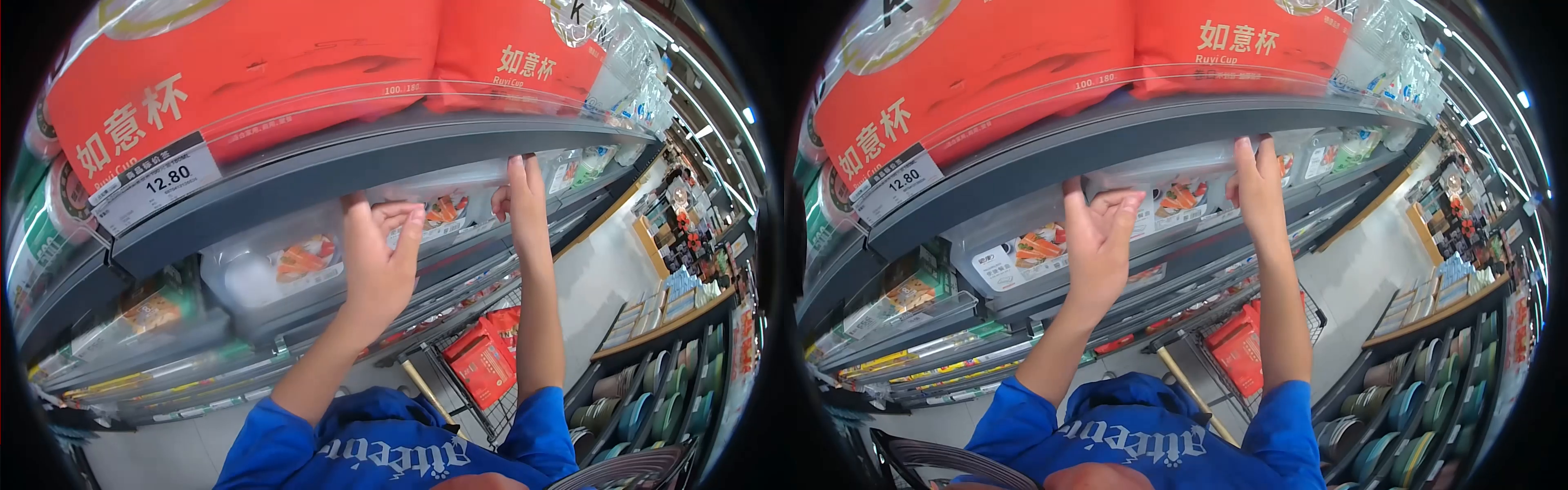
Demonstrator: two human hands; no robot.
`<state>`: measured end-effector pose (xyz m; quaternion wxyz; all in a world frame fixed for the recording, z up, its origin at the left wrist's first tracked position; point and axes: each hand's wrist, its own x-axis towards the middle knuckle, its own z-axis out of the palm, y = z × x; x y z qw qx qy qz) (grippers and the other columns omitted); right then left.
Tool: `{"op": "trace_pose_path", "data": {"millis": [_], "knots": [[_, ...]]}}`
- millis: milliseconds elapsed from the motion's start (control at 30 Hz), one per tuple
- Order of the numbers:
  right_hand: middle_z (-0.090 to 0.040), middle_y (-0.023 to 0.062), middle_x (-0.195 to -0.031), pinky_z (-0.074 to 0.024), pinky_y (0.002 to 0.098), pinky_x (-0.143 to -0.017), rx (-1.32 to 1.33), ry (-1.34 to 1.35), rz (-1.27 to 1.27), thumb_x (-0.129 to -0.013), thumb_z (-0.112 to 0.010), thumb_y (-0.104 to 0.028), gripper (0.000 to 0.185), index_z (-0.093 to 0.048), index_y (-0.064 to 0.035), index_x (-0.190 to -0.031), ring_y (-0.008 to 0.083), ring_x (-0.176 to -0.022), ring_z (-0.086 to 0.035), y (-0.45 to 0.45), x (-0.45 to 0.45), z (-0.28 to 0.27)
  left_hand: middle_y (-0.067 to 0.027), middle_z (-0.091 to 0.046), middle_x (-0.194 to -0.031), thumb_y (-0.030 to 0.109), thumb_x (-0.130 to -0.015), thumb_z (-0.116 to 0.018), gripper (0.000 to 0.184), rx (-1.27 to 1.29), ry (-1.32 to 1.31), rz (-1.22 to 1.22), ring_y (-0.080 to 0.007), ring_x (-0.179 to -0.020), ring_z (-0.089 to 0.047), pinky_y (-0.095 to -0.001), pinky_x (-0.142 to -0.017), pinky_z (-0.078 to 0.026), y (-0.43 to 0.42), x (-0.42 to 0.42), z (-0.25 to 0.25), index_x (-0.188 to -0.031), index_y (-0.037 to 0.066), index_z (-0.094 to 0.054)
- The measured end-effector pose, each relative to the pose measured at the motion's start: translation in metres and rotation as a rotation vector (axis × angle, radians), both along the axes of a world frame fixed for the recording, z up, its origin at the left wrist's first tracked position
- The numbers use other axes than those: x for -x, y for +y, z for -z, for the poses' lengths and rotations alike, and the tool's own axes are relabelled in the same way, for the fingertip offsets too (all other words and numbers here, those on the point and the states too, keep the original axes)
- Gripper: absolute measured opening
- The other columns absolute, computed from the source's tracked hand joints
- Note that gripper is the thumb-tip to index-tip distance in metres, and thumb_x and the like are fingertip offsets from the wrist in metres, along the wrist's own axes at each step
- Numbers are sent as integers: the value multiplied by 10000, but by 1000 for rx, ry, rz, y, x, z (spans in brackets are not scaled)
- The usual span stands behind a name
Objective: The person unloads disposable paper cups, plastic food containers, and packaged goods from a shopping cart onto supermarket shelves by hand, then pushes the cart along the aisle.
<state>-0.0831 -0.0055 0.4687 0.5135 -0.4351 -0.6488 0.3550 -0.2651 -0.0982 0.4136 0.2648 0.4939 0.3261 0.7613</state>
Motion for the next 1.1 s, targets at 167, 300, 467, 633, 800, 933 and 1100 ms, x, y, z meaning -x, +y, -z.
{"op": "trace_pose_path", "data": {"millis": [167, 300, 467, 633, 800, 933, 1100], "knots": [[-620, 118, -1007, -508, 273, -570, -14, 288, -103, -1060, -502, -297, 369, -468, -7, -1286, 167, -685, -642, 16, 14, 2, -223, -439, -1305, -9, -935, -606, 695, -57, 7, 8, -291, -1162, -609, -413, -1061, -475, 8, -5, 2, -1488, -88, -193], [-606, 150, -1142, -587, 318, -686, -87, 279, -104, -1029, -571, -176, 369, -433, 22, -1308, 210, -791, -683, 21, 27, 13, -212, -390, -1421, -44, -935, -580, 773, -50, 47, 35, -297, -1270, -525, -434, -1128, -390, 15, -3, 4, -1534, -59, -93], [-445, 201, -1379, -615, 346, -809, -120, 286, -157, -972, -606, -29, 535, -311, 44, -1412, 266, -989, -682, 23, 31, 22, -220, -321, -1497, -38, -941, -578, 812, -73, 82, 19, -303, -1320, -479, -442, -1142, -359, 17, -4, 11, -1555, -61, -47], [-499, 167, -1349, -588, 376, -887, -186, 319, -154, -936, -622, -4, 502, -380, 29, -1376, 255, -1037, -676, 19, 33, 31, -226, -324, -1495, -19, -945, -581, 811, -71, 78, 0, -312, -1322, -481, -449, -1129, -375, 22, -5, 18, -1550, -74, -42], [-417, 211, -1442, -558, 374, -938, -128, 311, -234, -942, -606, 16, 631, -279, 26, -1482, 293, -1148, -642, 8, 19, 31, -224, -342, -1483, -14, -943, -578, 805, -90, 64, -14, -312, -1316, -493, -452, -1110, -396, 24, -7, 22, -1549, -69, -51], [-398, 222, -1470, -536, 361, -958, -247, 385, -23, -958, -604, -12, 633, -273, 19, -1497, 292, -1185, -621, -25, -16, 70, -251, -312, -1507, -44, -929, -541, 796, -119, 107, -19, -313, -1302, -511, -460, -1100, -408, 12, -11, 38, -1551, -62, -46], [-410, 241, -1462, -458, 430, -1047, -181, -233, 530, -941, -654, -86, 618, -342, 12, -1465, 357, -1322, -498, -77, -120, 239, -307, -422, -1437, 4, -860, -600, 520, -230, 445, -169, -393, -1312, -475, -469, -1088, -363, -15, -24, 95, -1354, -58, -448]]}}
